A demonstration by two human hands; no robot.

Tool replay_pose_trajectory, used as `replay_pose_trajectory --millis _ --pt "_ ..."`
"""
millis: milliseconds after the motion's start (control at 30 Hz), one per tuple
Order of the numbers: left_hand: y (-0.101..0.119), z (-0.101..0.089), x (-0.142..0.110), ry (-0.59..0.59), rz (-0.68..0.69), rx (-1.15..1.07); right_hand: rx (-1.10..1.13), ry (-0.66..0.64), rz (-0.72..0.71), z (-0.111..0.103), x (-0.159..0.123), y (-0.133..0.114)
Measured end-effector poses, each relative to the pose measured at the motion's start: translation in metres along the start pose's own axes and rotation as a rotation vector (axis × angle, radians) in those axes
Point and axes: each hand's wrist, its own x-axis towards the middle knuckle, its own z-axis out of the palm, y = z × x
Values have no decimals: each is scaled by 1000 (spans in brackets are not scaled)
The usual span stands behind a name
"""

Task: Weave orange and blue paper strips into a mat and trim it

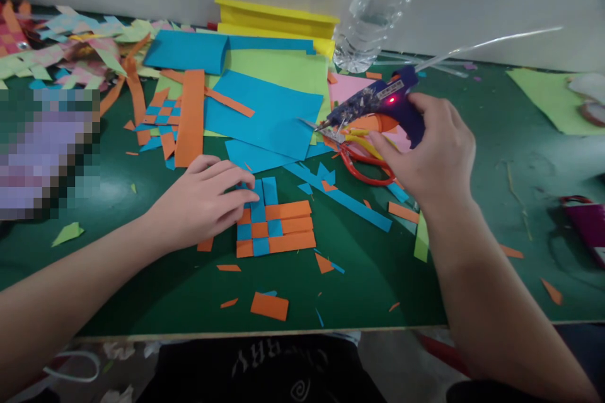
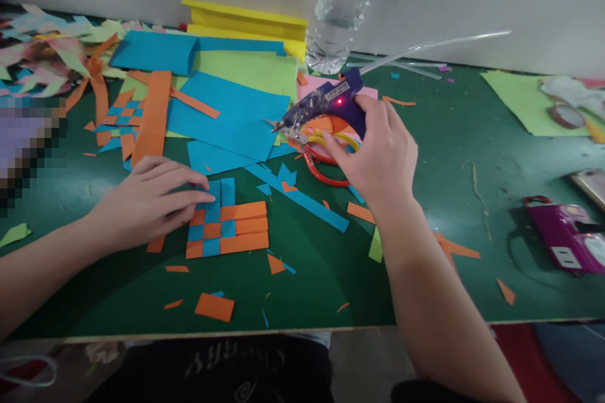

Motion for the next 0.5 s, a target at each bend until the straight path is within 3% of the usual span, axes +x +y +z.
replay_pose_trajectory --millis 267,500 --pt "1 -1 -1 45 0 -25 13 7 -13 1 0 1" --pt "1 -1 -1 4 23 -63 10 7 -21 1 -1 1"
